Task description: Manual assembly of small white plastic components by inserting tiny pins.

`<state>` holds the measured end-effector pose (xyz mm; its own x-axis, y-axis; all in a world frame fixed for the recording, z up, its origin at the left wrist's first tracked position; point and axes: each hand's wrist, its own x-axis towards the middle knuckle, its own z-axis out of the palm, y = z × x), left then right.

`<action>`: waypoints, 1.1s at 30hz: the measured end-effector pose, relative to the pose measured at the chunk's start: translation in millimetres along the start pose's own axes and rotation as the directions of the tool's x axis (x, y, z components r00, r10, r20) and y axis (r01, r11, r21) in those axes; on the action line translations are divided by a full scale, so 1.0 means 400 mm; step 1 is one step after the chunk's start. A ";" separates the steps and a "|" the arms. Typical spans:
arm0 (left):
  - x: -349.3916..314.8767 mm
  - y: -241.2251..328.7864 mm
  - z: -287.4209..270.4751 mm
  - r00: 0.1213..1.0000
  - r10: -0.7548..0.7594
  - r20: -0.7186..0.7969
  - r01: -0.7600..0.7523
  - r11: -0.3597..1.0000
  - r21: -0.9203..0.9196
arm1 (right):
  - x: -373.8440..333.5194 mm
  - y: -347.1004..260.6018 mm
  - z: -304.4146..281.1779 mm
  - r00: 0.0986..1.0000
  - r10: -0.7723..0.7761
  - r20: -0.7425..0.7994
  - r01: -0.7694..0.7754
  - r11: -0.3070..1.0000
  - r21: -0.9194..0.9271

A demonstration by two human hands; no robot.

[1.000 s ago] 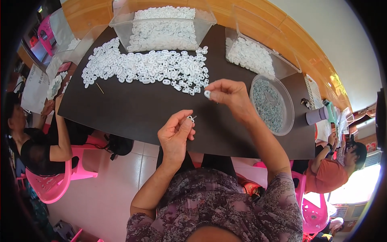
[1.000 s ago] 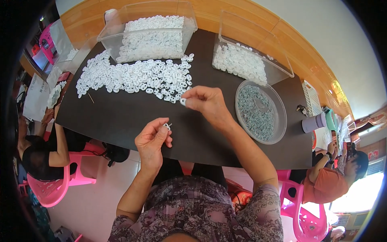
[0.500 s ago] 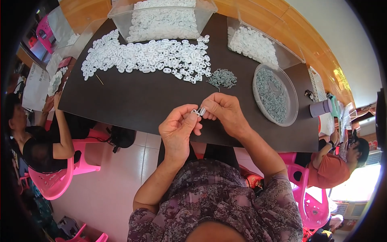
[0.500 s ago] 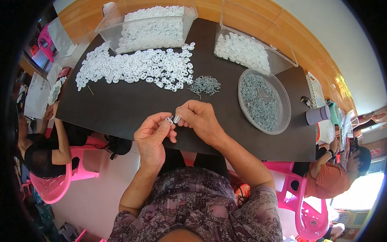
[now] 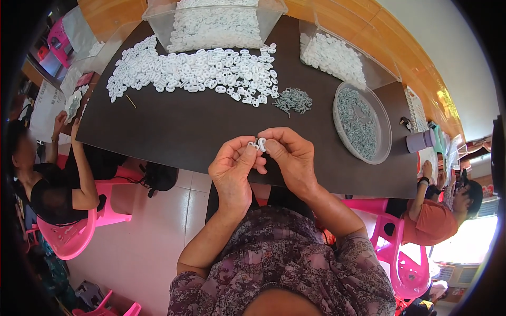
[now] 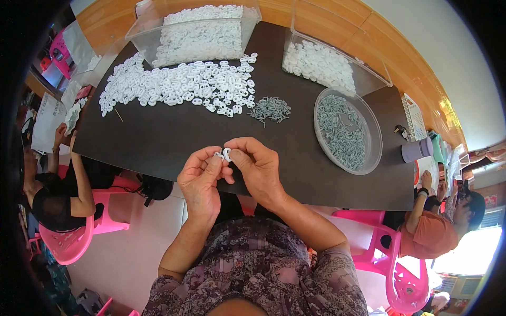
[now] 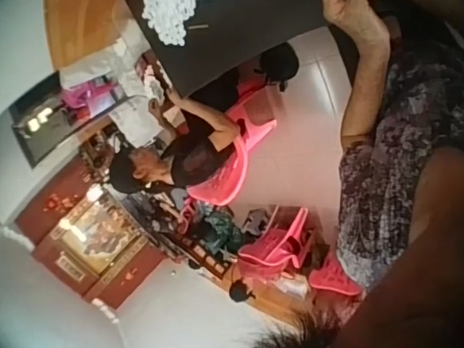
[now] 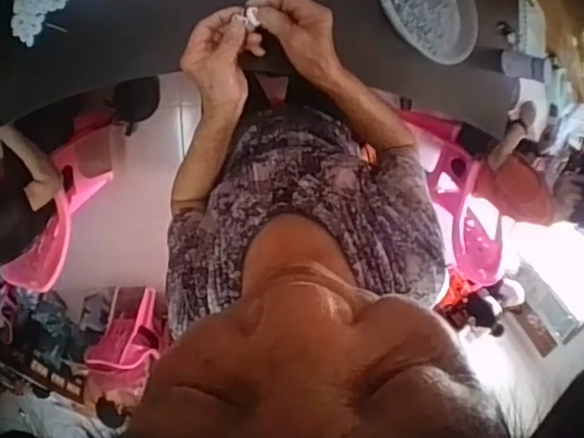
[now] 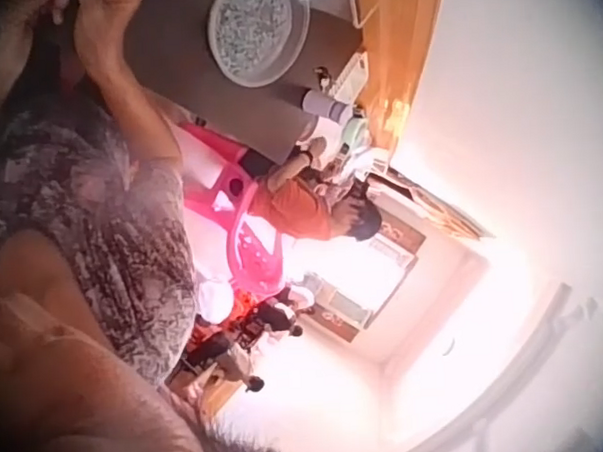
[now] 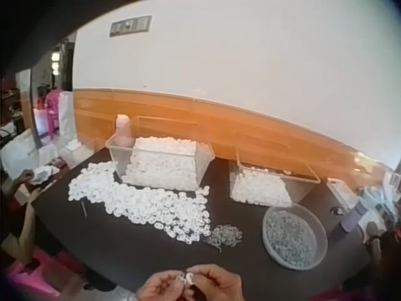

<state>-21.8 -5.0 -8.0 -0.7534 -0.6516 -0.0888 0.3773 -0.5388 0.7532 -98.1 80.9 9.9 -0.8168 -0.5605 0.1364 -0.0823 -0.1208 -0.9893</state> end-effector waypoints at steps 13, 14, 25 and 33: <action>-0.025 0.003 -0.007 0.998 0.048 0.045 -0.057 0.971 0.231 | 0.028 -0.012 -0.049 0.990 0.057 0.132 -0.046 0.995 -0.086; -0.026 0.003 -0.007 0.997 0.062 0.051 -0.074 0.960 0.269 | 0.028 -0.010 -0.049 0.989 0.059 0.137 -0.047 0.995 -0.093; -0.023 -0.004 -0.014 0.995 0.086 0.060 -0.101 0.929 0.357 | 0.034 -0.003 -0.046 0.990 0.003 0.138 0.020 0.986 -0.165; -0.021 -0.012 -0.018 0.987 0.137 0.084 -0.157 0.931 0.329 | 0.032 -0.019 -0.040 0.989 0.081 0.126 -0.059 0.984 -0.168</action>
<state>-13.6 -0.7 -15.5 -0.7373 -0.6719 0.0701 0.2924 -0.2239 0.9297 -117.1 87.7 18.2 -0.7420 -0.6676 0.0612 -0.1284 0.0518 -0.9904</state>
